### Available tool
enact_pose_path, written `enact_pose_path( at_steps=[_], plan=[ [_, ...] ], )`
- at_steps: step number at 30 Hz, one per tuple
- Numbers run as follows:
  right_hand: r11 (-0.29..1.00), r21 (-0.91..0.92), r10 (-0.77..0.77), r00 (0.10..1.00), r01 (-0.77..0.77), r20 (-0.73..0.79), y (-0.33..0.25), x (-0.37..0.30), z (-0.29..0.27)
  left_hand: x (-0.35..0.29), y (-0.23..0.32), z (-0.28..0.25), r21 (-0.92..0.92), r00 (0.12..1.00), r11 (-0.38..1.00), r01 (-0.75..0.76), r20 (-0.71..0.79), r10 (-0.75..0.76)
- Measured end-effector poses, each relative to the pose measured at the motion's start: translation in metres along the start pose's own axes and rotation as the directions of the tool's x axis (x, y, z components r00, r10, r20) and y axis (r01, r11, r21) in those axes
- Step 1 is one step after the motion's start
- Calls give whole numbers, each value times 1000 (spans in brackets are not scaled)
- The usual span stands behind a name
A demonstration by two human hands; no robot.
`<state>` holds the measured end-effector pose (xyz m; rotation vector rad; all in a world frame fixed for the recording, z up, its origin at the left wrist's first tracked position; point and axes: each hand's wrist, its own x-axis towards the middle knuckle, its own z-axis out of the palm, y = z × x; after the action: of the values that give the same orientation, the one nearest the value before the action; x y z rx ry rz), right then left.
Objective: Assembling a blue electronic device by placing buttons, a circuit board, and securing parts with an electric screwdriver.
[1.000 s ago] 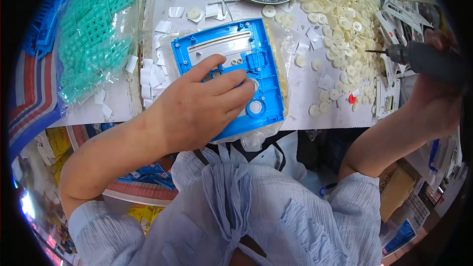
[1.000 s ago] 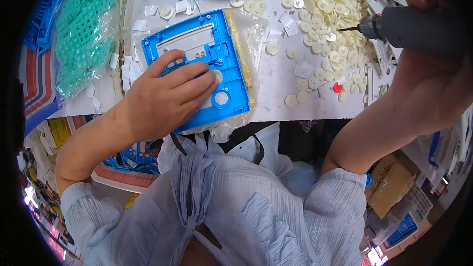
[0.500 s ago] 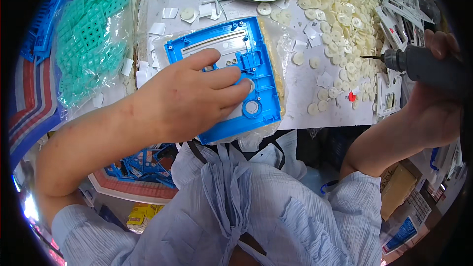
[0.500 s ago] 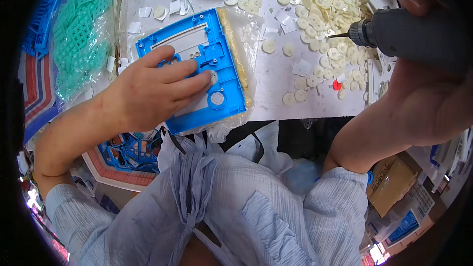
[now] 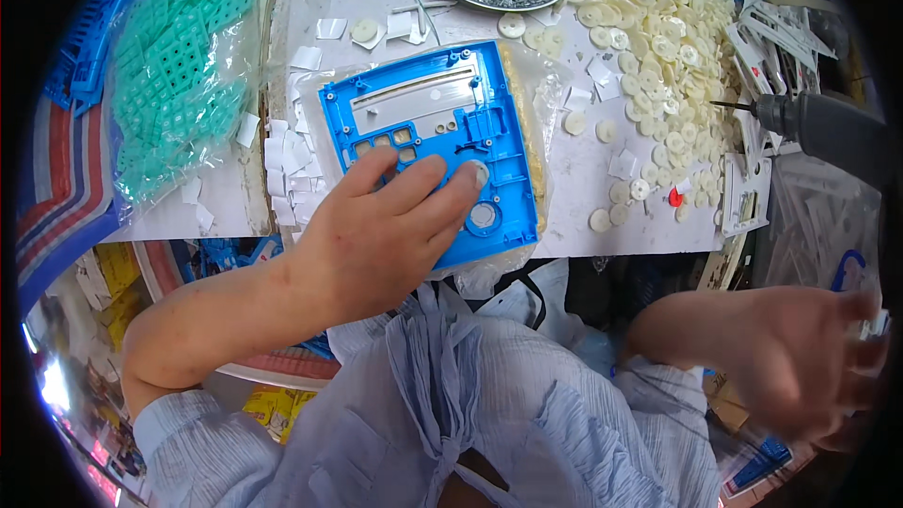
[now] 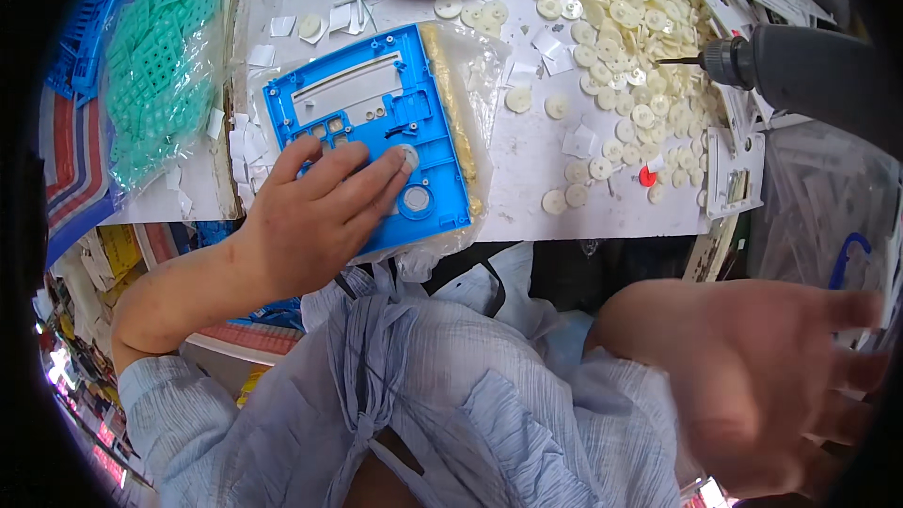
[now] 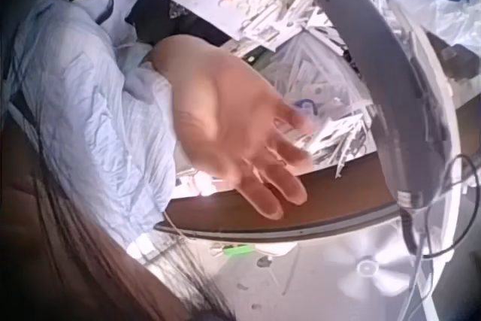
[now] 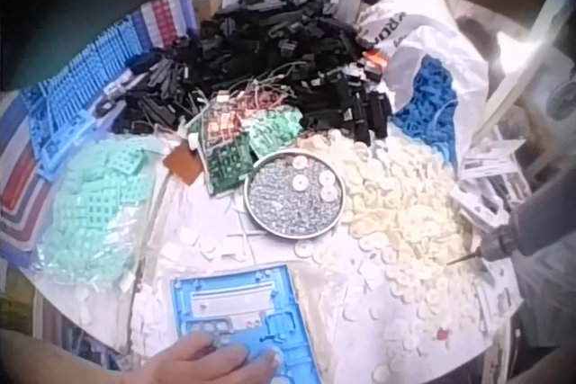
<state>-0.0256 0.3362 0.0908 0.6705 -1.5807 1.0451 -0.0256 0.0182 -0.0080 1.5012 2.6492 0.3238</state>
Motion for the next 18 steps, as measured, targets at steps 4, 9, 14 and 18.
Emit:
enact_pose_path(
  at_steps=[4,9,14,18],
  plan=[
    [947,-184,315,664,-262,677,-7,-64,33,-1,7,11,27,998,999,43,-42,-42],
    [913,-284,386,393,-293,835,-4,-113,69,-3,8,15,5,995,998,58,-83,-58],
    [930,-277,354,388,-242,851,-9,-113,70,-4,4,14,-15,997,1000,11,-77,-12],
    [927,-257,350,378,-275,857,-6,-111,72,1,-3,7,-82,997,996,32,-66,-38]
  ],
)
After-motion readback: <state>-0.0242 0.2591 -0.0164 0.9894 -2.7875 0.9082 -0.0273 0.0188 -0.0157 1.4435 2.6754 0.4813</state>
